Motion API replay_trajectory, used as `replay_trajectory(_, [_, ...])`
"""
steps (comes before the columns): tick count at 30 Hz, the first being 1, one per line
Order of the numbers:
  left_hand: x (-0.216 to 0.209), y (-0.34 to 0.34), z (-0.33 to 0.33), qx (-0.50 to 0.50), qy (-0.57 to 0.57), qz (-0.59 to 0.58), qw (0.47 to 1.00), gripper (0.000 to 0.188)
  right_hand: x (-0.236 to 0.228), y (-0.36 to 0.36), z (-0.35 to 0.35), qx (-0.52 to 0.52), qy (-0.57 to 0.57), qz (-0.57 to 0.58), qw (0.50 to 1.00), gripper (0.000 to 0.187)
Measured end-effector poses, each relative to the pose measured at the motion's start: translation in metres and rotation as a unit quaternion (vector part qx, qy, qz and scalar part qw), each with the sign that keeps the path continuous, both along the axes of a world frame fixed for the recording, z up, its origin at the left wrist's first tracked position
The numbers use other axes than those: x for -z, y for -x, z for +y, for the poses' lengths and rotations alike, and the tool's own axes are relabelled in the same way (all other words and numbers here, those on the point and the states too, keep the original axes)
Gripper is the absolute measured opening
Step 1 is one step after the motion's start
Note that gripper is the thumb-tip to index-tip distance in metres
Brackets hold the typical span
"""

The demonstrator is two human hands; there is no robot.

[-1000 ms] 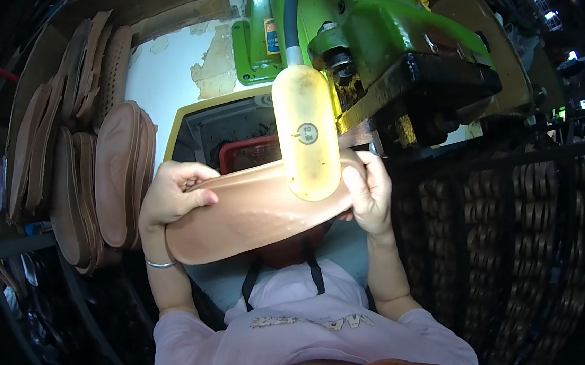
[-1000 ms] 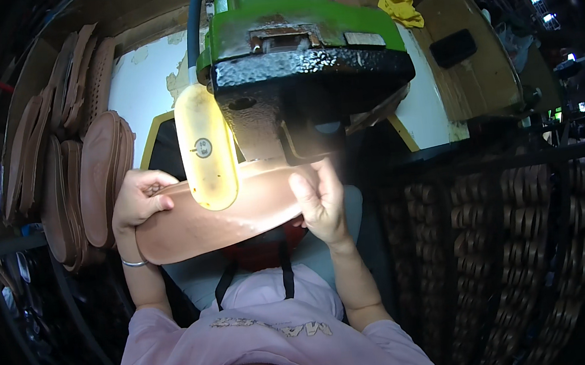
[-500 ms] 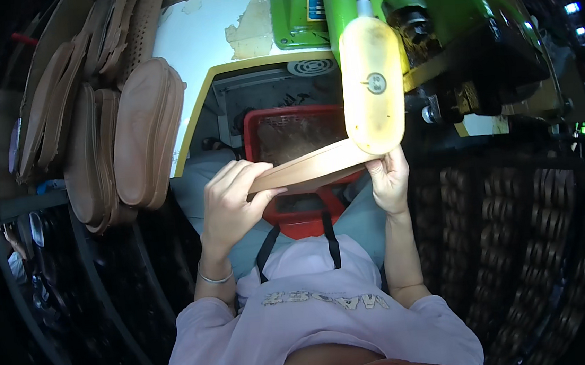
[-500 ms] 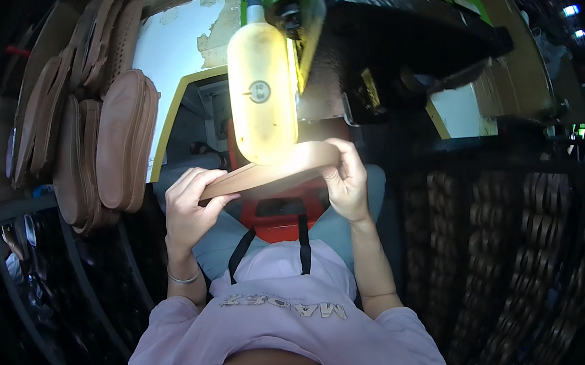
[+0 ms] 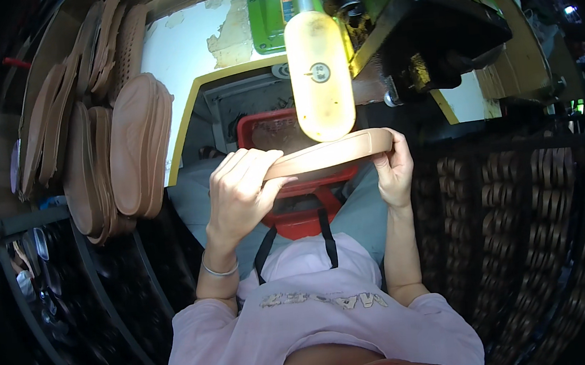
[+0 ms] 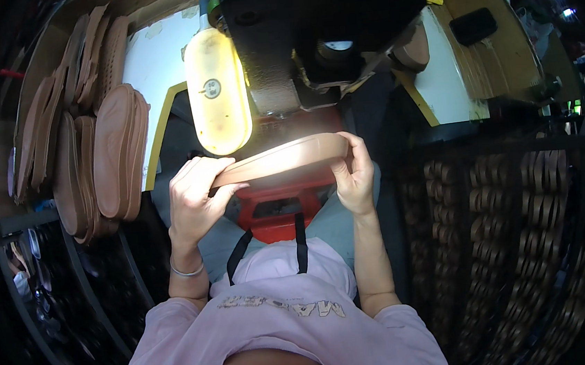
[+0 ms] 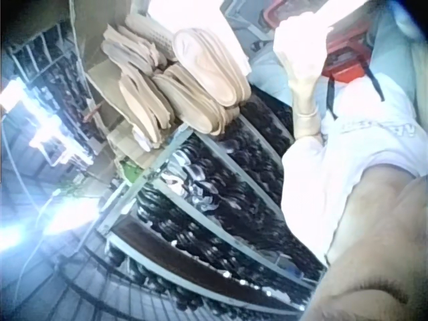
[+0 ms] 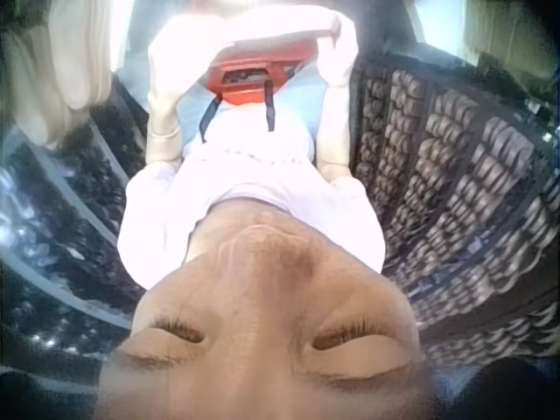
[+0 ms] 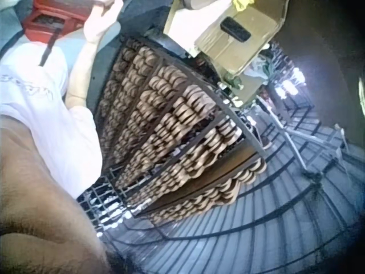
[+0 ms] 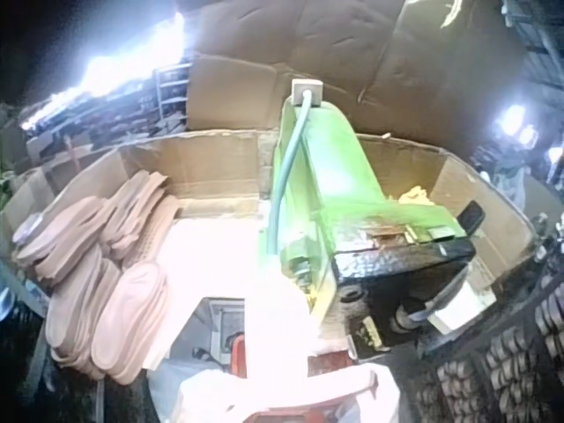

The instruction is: The person sits at a workbench and repeatedly smooths the edges of brown shoe insoles using a green grinding machine. They pick up an insole, press its edges against the rotating grinding wheel, and then place the finished item on a stack to the right. The process is repeated for multiple insoles.

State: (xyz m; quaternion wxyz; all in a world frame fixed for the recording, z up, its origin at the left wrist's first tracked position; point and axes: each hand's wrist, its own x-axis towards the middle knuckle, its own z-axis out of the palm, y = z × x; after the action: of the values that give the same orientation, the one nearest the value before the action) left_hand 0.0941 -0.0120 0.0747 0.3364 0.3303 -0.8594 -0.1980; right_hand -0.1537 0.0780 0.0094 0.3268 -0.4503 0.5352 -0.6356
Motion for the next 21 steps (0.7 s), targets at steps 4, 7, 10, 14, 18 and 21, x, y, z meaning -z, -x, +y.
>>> replay_trajectory(4, [-0.004,0.013,-0.014,0.015,0.024,0.019,0.999,0.029,-0.004,0.011,-0.003,0.015,0.013,-0.013,1.000,0.037])
replay_trajectory(7, [-0.003,0.022,-0.033,0.015,0.002,0.057,0.998,0.027,-0.017,0.015,-0.010,0.005,-0.032,-0.086,0.996,0.034])
replay_trajectory(10, [-0.014,0.011,-0.033,-0.008,-0.101,0.062,0.993,0.026,-0.031,0.009,-0.016,-0.012,-0.040,-0.043,0.998,0.030])
replay_trajectory(14, [0.005,-0.016,-0.018,-0.053,-0.230,0.073,0.969,0.023,-0.030,-0.009,-0.025,-0.036,-0.014,0.023,0.999,0.026])
replay_trajectory(18, [0.038,-0.032,0.021,-0.096,-0.366,0.193,0.905,0.018,-0.032,-0.029,-0.039,-0.012,0.019,-0.027,0.999,0.032])
replay_trajectory(21, [0.060,-0.013,0.063,-0.128,-0.405,0.271,0.864,0.022,-0.033,-0.032,-0.047,0.021,0.051,-0.037,0.998,0.037])
